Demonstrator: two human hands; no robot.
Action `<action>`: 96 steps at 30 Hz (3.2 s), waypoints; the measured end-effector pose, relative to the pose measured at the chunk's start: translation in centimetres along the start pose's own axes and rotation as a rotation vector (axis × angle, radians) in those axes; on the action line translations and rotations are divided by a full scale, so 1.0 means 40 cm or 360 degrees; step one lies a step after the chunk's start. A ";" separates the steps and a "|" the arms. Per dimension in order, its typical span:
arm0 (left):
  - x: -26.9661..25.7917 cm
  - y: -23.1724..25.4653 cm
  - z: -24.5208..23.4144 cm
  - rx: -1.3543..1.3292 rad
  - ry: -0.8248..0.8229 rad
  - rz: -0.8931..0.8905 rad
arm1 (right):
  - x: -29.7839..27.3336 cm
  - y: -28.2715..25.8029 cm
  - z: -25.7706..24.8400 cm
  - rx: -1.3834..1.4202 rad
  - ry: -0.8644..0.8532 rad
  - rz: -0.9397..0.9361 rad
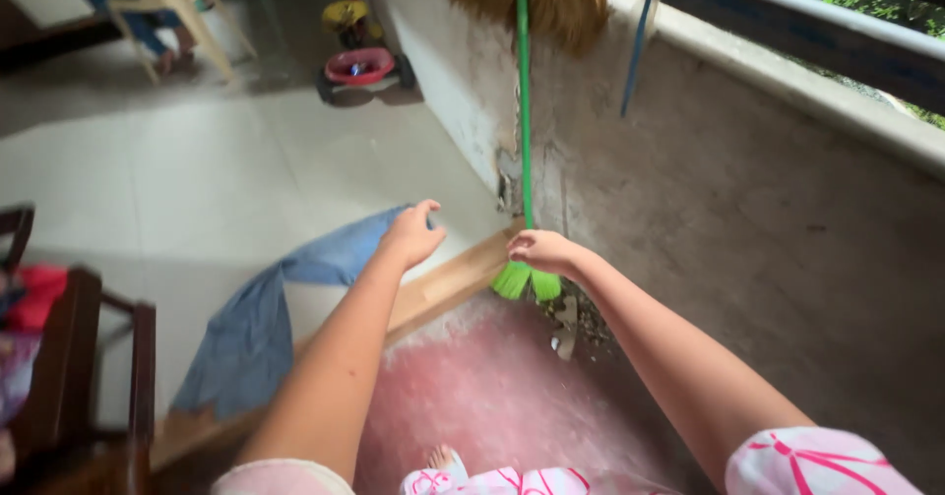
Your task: Sweeping dust and debris into a dustpan on a balcony.
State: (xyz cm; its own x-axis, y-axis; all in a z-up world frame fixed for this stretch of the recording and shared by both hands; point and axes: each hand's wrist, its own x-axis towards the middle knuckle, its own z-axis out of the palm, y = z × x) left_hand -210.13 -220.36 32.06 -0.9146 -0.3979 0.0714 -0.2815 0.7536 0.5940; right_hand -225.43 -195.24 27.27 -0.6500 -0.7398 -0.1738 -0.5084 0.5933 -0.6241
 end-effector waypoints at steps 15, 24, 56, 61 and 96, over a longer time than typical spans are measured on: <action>0.688 0.032 0.112 -0.0186 -0.0258 0.0178 | 0.501 0.159 -0.187 -0.0495 0.0168 0.0247; 1.084 0.119 0.168 -0.0246 -0.0268 0.0103 | 1.051 0.457 -0.365 -0.0114 0.0385 0.0680; 0.954 0.321 0.147 -0.0409 -0.0464 0.1159 | 0.715 0.266 -0.393 0.3440 -0.0236 0.1085; 0.871 0.281 0.054 -0.0498 -0.0419 0.2366 | 0.501 0.135 -0.290 0.3585 0.0217 0.0859; 0.467 0.094 0.010 -0.0050 -0.0972 0.1568 | -0.181 -0.149 0.226 0.1957 0.1377 0.0893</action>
State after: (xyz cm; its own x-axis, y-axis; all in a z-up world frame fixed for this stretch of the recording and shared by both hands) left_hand -228.40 -224.74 35.29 -0.7238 0.6794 0.1205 0.6301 0.5798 0.5165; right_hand -212.59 -196.28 25.34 -0.9152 0.1201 -0.3847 0.3565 -0.2040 -0.9118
